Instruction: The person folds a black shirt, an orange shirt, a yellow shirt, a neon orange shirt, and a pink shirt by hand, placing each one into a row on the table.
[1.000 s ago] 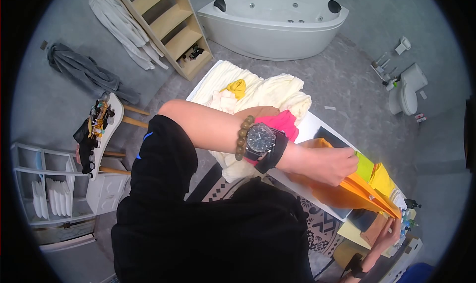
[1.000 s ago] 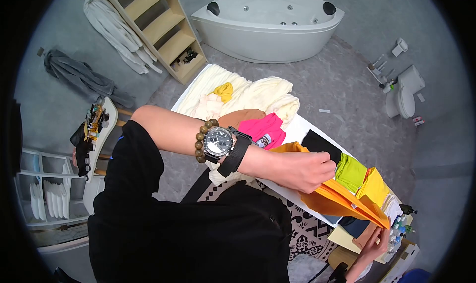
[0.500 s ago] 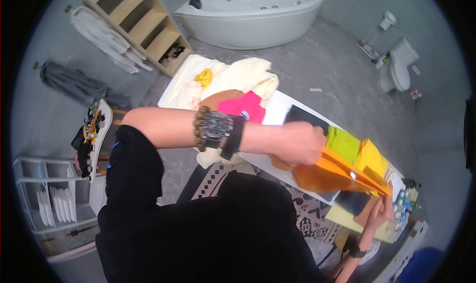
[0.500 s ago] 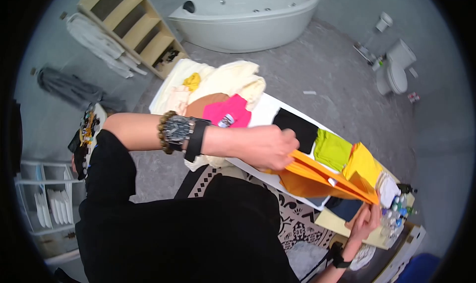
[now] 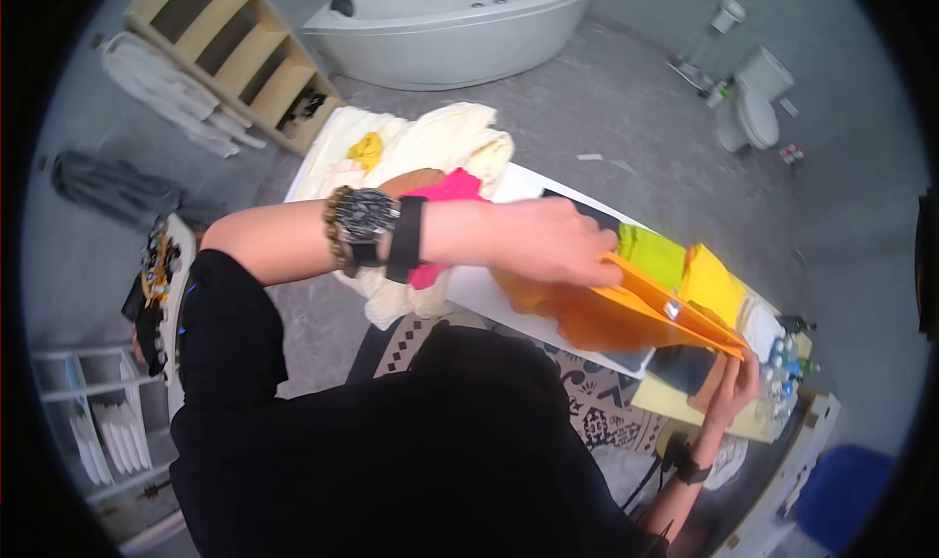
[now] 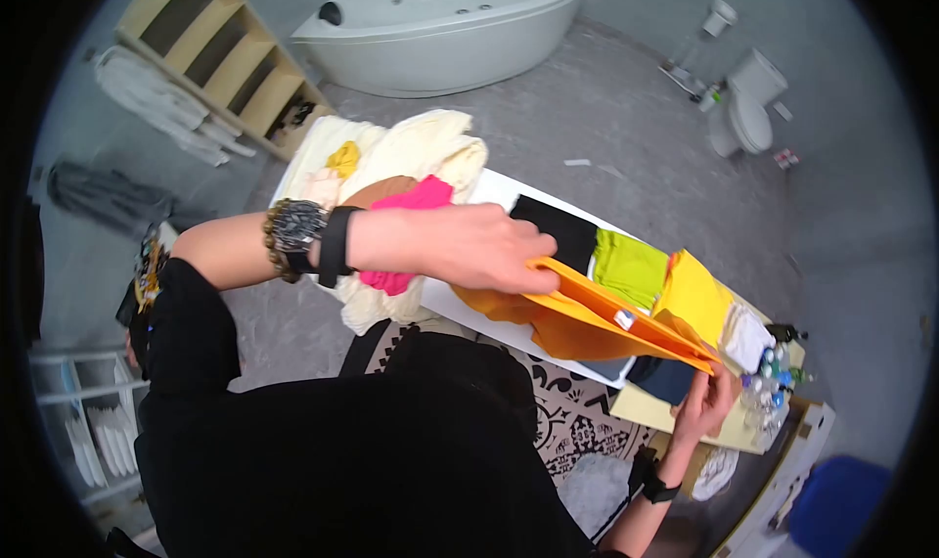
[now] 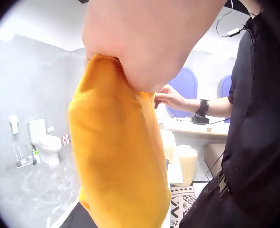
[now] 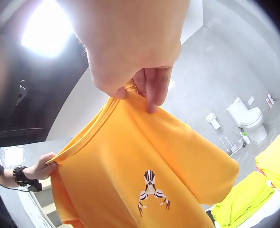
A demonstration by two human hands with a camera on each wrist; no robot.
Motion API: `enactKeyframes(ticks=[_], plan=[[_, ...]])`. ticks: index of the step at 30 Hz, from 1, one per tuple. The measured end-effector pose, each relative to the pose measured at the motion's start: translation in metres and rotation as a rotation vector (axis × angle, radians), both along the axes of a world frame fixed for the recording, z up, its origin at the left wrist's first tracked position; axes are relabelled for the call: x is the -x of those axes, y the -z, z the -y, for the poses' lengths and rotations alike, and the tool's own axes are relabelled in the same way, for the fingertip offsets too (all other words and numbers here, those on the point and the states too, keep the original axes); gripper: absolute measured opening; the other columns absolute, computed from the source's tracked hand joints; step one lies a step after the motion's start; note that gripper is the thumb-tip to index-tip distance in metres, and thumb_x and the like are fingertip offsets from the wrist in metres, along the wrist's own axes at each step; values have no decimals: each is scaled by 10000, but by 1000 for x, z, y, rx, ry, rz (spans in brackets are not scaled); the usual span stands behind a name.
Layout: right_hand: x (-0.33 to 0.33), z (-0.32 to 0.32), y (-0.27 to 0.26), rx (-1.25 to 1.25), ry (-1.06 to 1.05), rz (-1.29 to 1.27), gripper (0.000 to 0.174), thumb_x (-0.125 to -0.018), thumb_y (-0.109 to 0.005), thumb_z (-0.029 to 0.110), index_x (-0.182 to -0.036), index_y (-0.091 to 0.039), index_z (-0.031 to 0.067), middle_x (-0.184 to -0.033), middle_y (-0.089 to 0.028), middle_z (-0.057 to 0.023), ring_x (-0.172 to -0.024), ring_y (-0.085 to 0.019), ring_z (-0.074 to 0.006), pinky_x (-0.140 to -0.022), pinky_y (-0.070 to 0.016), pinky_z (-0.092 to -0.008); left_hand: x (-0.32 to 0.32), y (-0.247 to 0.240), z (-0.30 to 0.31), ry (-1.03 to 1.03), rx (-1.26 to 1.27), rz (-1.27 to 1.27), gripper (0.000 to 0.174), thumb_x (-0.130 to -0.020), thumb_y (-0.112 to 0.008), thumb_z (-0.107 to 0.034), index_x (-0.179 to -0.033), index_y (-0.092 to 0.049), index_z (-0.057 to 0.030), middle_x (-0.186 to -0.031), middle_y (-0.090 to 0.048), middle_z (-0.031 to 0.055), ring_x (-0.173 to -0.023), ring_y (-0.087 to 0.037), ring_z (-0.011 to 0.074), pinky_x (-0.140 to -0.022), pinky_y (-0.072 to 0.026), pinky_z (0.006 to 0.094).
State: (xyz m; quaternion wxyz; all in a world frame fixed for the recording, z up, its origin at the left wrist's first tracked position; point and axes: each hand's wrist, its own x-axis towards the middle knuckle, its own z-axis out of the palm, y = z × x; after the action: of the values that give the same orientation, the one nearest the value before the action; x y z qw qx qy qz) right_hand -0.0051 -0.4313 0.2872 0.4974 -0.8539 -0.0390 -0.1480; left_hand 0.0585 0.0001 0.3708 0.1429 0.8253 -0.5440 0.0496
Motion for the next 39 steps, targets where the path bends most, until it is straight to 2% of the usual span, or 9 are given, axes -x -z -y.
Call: enactKeyframes(ticks=[3, 13, 15, 17, 22, 27, 31, 36, 39], plan=[[2, -16, -18, 4, 22, 56, 73, -963, -489, 29, -951, -548, -12, -876, -517, -18, -858, -495, -99, -791, -409, -218, -13, -19, -18, 4, 65, -296, 268, -785, -571, 6, -1046, -551, -54, -837, -574, 135, -819, -622, 329, -663, -525, 399], [-17, -61, -75, -263, -176, -97, 100, -880, -620, 2, -892, -529, 43, -883, -569, 10, -822, -514, -55, -746, -402, -198, -68, -20, -42, -149, 367, -335, 330, -749, -502, 100, -1031, -655, 22, -1052, -618, 126, -991, -576, 305, -841, -472, 383], [-17, -89, -98, -289, -224, -58, 174, -890, -633, 11, -818, -485, 67, -783, -538, 49, -709, -472, -2, -640, -367, -162, -80, -12, -36, -198, 396, -308, 299, -776, -506, 48, -1030, -661, 16, -1100, -603, 117, -1029, -565, 291, -873, -456, 371], [-18, -109, -114, -284, -242, -25, 166, -896, -631, 11, -830, -488, 63, -783, -537, 46, -702, -468, -2, -629, -361, -157, -91, -7, -27, -296, 442, -427, 287, -801, -491, -13, -1029, -663, 11, -1098, -607, 128, -1017, -578, 298, -865, -462, 370], [-24, -109, -127, -175, -215, 47, 194, -901, -656, 34, -840, -474, 63, -723, -515, 55, -650, -441, 10, -568, -330, -154, -99, -14, -40, -423, 453, -589, 260, -709, -395, 39, -859, -607, 59, -653, -555, 180, -620, -531, 249, -624, -458, 364], [-31, -84, -112, 124, -153, 82, 245, -849, -732, 62, -878, -489, 39, -650, -475, 60, -569, -385, 2, -526, -274, -170, -72, -30, -48, -381, 488, -344, 261, -683, -404, 79, -864, -591, 67, -724, -567, 230, -654, -551, 330, -626, -456, 371], [-21, -87, -118, 14, -162, 42, 241, -825, -744, 48, -832, -503, 35, -649, -510, 39, -580, -400, -6, -545, -300, -168, -54, -42, -48, -311, 534, -135, 230, -647, -426, 106, -828, -564, 72, -751, -565, 251, -692, -529, 413, -622, -449, 399], [-3, -69, -134, 242, -221, 21, 262, -836, -707, 11, -767, -456, 43, -716, -568, -16, -696, -510, -32, -612, -371, -179, -30, -59, -50, -286, 559, -148, 179, -635, -434, 65, -775, -546, 66, -680, -525, 235, -614, -496, 386, -558, -416, 412], [9, -83, -153, 53, -315, 85, 227, -862, -652, -18, -766, -456, 43, -791, -576, -48, -801, -522, -58, -661, -379, -196, -8, -77, -50, -241, 549, -281, 123, -647, -451, 8, -720, -530, 65, -601, -476, 211, -522, -446, 333, -494, -380, 393]])
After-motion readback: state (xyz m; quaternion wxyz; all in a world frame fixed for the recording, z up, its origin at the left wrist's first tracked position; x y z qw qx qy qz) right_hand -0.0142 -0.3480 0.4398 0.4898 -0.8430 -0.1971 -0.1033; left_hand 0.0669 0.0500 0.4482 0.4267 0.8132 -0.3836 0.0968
